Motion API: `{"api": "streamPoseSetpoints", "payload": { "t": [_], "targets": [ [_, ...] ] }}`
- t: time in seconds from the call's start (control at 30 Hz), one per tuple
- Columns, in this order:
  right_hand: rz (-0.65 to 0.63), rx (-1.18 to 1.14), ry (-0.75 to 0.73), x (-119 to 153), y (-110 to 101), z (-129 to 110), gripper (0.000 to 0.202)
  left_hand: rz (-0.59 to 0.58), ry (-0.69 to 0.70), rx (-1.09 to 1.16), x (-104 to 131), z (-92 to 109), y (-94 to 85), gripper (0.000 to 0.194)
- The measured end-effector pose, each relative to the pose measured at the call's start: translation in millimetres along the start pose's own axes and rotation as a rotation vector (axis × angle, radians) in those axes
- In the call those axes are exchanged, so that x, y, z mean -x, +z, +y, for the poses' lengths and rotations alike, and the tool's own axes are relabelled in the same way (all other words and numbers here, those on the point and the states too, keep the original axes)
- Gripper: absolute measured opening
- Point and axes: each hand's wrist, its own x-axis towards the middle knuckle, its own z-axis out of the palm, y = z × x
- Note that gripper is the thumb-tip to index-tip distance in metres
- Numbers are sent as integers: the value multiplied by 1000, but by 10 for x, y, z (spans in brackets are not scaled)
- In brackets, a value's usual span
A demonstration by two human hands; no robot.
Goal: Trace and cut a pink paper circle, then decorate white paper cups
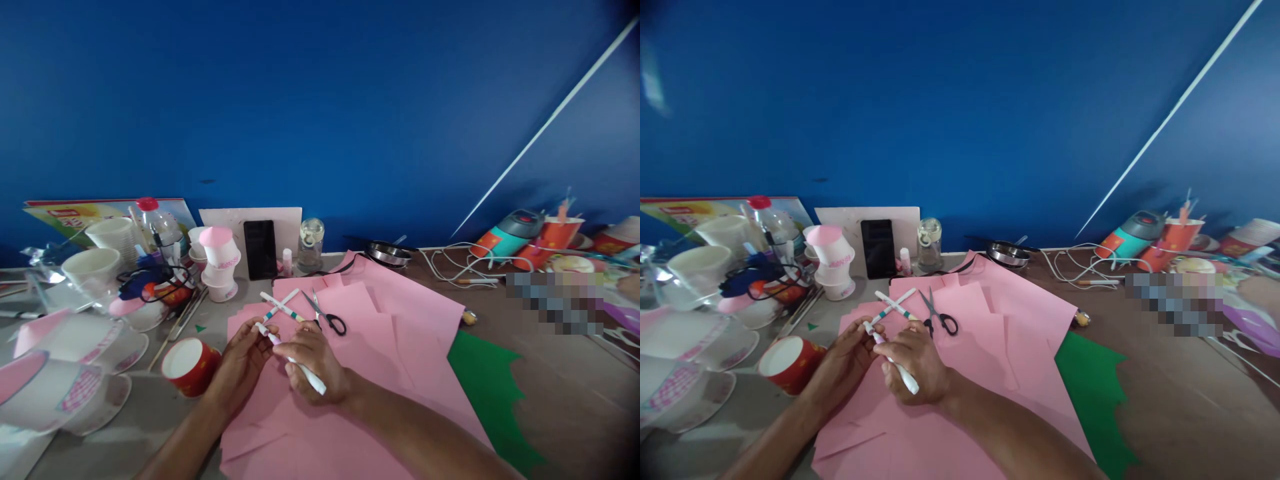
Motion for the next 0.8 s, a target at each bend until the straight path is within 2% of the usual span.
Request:
{"api": "streamPoseSetpoints", "payload": {
  "t": [0.23, 0.37, 0.5, 0.67, 0.8],
  "targets": [
    [-22, 35, 18, 10, 30, 8, 30, -17, 5, -83, 52, -7, 37, 12],
    [-45, 40, 6, 22, 52, 21, 33, 18, 18, -139, 66, -42, 57, 16],
    [-77, 43, 9, 35, 76, 42, 44, 90, 87, -204, 65, -119, 51, 26],
    [-34, 4, -60, 51, 108, 84, 43, 70, 172, -391, 102, -191, 17, 34],
    [-20, -26, -90, 64, 129, 121, 42, 104, 229, -560, 150, -177, 39, 37]
  ]
}}
